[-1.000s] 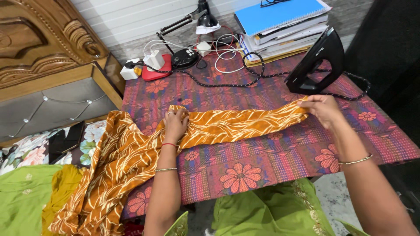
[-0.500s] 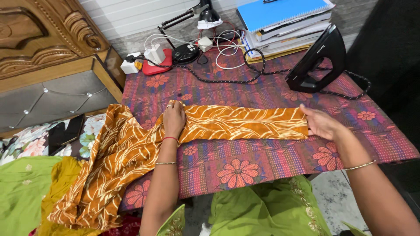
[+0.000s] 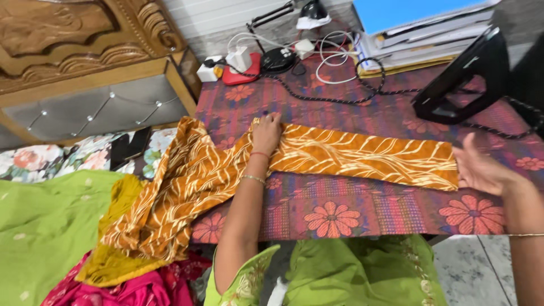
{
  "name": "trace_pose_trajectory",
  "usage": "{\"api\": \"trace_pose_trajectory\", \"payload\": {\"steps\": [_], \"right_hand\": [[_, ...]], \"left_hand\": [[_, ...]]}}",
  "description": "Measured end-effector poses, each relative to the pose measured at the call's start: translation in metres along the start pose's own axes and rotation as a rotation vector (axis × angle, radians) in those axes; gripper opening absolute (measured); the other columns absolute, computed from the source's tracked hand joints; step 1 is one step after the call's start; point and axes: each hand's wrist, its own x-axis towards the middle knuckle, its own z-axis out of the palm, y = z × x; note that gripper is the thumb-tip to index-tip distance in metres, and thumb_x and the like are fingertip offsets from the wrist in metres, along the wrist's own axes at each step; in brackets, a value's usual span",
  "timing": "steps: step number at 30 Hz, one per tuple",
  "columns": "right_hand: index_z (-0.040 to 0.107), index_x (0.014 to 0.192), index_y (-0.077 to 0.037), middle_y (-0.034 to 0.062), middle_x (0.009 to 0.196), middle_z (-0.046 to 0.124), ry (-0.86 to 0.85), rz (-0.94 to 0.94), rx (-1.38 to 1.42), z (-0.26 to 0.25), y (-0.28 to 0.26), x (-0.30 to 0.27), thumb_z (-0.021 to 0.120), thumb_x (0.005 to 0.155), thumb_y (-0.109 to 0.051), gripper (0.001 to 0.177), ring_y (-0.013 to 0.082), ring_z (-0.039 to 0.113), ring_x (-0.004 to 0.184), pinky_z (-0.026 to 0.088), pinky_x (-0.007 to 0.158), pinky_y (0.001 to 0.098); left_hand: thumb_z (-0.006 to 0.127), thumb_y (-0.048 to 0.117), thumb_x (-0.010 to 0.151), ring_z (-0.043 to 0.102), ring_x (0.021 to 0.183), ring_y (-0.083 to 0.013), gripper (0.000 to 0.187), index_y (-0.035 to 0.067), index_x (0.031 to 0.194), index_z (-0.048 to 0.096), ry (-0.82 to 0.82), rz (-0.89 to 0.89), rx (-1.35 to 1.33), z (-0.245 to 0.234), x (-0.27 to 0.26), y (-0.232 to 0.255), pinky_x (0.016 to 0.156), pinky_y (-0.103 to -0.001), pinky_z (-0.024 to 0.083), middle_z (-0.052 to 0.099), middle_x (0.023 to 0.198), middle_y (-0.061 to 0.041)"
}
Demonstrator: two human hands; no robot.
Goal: The person irons a patterned orange and white garment on a table, smoothing the fabric with a black electric iron. They then switch to a second orange and white patterned fabric, folding and ironing it in sections.
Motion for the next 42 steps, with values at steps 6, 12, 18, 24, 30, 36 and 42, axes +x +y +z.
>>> {"api": "trace_pose_trajectory", "payload": {"steps": [6, 12, 18, 24, 30, 36, 42], "right_hand": [[0.038, 0.156, 0.006, 0.0163, 0.142, 0.059, 0.152, -0.172, -0.019, -0.016, 0.019, 0.009, 0.043, 0.103, -0.065, 0.089, 0.0215, 0.059, 0.123, 0.044, 0.107, 0.0387], [0.031, 0.157, 0.0, 0.0148, 0.145, 0.056, -0.031, -0.256, 0.038, 0.007, 0.001, -0.012, 0.043, 0.093, -0.066, 0.093, 0.0242, 0.06, 0.126, 0.047, 0.104, 0.0399], [0.026, 0.165, -0.015, 0.0184, 0.136, 0.062, -0.03, -0.117, -0.044, -0.013, -0.003, -0.001, 0.027, 0.08, -0.093, 0.116, 0.0273, 0.068, 0.104, 0.053, 0.085, 0.0408], [0.03, 0.162, -0.016, 0.0089, 0.108, 0.059, 0.017, -0.026, -0.058, -0.05, 0.022, 0.007, 0.018, 0.075, -0.1, 0.122, 0.0185, 0.062, 0.081, 0.053, 0.07, 0.0344], [0.032, 0.159, -0.017, 0.0008, 0.079, 0.05, 0.238, 0.059, -0.086, -0.041, 0.025, -0.015, 0.008, 0.074, -0.104, 0.124, 0.0126, 0.054, 0.066, 0.05, 0.059, 0.0295], [0.023, 0.163, -0.016, -0.0016, 0.079, 0.038, 0.314, 0.151, -0.091, -0.012, 0.008, -0.016, 0.01, 0.081, -0.097, 0.115, 0.0128, 0.04, 0.065, 0.039, 0.059, 0.0299], [0.029, 0.158, -0.013, 0.0002, 0.07, 0.048, 0.22, 0.138, -0.063, 0.0, 0.0, -0.024, 0.013, 0.077, -0.092, 0.115, 0.0116, 0.048, 0.058, 0.046, 0.058, 0.0284]], "left_hand": [[0.06, 0.018, 0.095, 0.07, 0.098, -0.034, 0.019, 0.012, 0.11, 0.069, -0.127, -0.022, -0.092, -0.015, 0.017, -0.003, 0.083, -0.048, 0.055, 0.073, 0.101, -0.014], [0.073, 0.021, 0.089, 0.07, 0.093, -0.0352, 0.018, 0.008, 0.101, 0.071, -0.131, -0.091, -0.368, -0.104, 0.015, 0.008, 0.08, -0.045, 0.055, 0.073, 0.096, -0.014], [0.071, 0.027, 0.089, 0.075, 0.098, -0.025, 0.029, 0.013, 0.115, 0.074, -0.589, 0.027, -0.58, -0.146, -0.025, 0.003, 0.089, -0.038, 0.059, 0.078, 0.108, -0.01], [0.046, 0.059, 0.097, 0.02, 0.152, -0.0381, 0.057, 0.041, 0.151, 0.043, -0.675, -0.196, -0.225, -0.107, -0.044, 0.015, 0.112, -0.07, 0.022, 0.024, 0.165, -0.014], [0.031, 0.067, 0.1, -0.002, 0.154, -0.0519, 0.063, 0.051, 0.159, 0.02, -0.747, -0.325, -0.039, -0.087, -0.026, 0.031, 0.115, -0.078, 0.007, 0.007, 0.172, -0.013], [0.029, 0.065, 0.1, -0.006, 0.15, -0.0605, 0.062, 0.052, 0.16, 0.015, -0.728, -0.378, -0.026, -0.067, -0.013, 0.023, 0.113, -0.079, 0.007, 0.004, 0.172, -0.012], [0.038, 0.051, 0.107, 0.002, 0.154, -0.053, 0.062, 0.024, 0.162, 0.027, -0.391, -0.201, 0.115, -0.064, -0.011, 0.128, 0.115, -0.077, 0.003, 0.012, 0.17, -0.025]]}}
